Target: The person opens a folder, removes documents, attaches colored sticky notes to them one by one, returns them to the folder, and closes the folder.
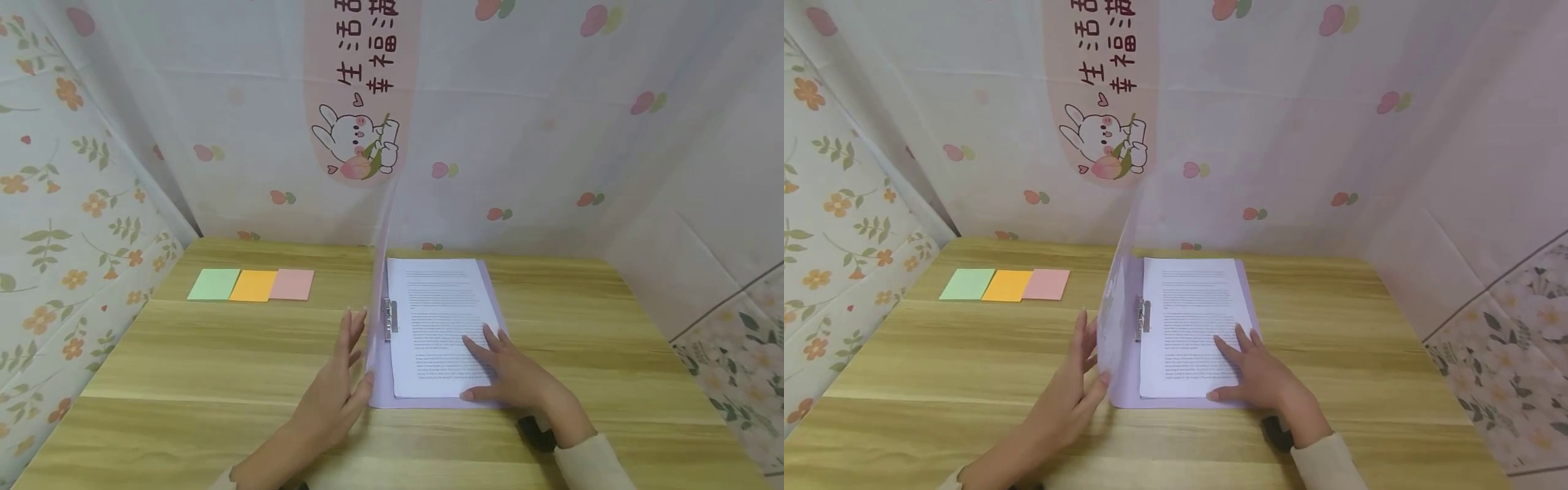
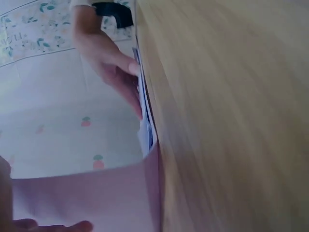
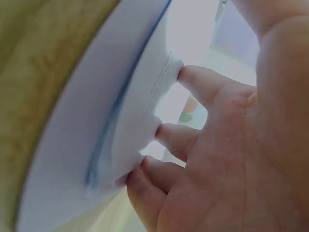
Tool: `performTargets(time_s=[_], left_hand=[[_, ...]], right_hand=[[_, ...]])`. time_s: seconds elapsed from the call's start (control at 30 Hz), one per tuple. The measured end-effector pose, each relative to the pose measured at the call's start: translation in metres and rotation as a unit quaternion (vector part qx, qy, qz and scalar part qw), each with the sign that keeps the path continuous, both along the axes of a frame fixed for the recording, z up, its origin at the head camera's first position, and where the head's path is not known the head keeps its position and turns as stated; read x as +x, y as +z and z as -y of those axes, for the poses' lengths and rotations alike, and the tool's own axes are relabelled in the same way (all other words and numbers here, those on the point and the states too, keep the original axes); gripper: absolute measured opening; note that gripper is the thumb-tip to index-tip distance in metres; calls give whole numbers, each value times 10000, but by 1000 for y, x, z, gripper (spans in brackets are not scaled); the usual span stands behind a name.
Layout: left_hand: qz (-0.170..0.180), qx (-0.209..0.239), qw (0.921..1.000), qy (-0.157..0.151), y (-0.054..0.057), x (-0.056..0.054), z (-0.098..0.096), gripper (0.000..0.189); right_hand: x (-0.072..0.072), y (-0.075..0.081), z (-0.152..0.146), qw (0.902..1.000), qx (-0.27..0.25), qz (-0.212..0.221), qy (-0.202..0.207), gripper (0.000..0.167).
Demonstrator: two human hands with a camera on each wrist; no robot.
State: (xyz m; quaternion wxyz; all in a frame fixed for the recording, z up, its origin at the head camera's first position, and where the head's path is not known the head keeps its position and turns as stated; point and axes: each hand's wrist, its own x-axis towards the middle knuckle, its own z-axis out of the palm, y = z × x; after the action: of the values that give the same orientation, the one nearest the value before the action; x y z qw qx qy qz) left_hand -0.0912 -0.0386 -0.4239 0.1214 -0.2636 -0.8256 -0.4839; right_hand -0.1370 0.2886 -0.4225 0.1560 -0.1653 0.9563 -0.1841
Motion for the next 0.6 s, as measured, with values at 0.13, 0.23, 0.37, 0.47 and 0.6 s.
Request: performTargets(time_s=[0.13,0.23,0.37,0.47,0.6], left_hand=[[-822,409,9957,78,4,0,7,98],[-1376,738,9877,107,10,-3,11,99],[-2143,714,9734,375,26,-7,15,93],[-2967,81,9521,730,42,-11,18,84],[-4253,-1193,8923,929,66,-16,20,73]], right_hand=[[2,0,0,10000,11,-41,28,98],[2,-1,-1,10000,-24,-66,33,98],[3,-1,-1,9999,-47,-126,72,98],[3,-1,-1,9999,-32,-152,74,98],[3,-1,-2,9999,-99,-121,61,97]])
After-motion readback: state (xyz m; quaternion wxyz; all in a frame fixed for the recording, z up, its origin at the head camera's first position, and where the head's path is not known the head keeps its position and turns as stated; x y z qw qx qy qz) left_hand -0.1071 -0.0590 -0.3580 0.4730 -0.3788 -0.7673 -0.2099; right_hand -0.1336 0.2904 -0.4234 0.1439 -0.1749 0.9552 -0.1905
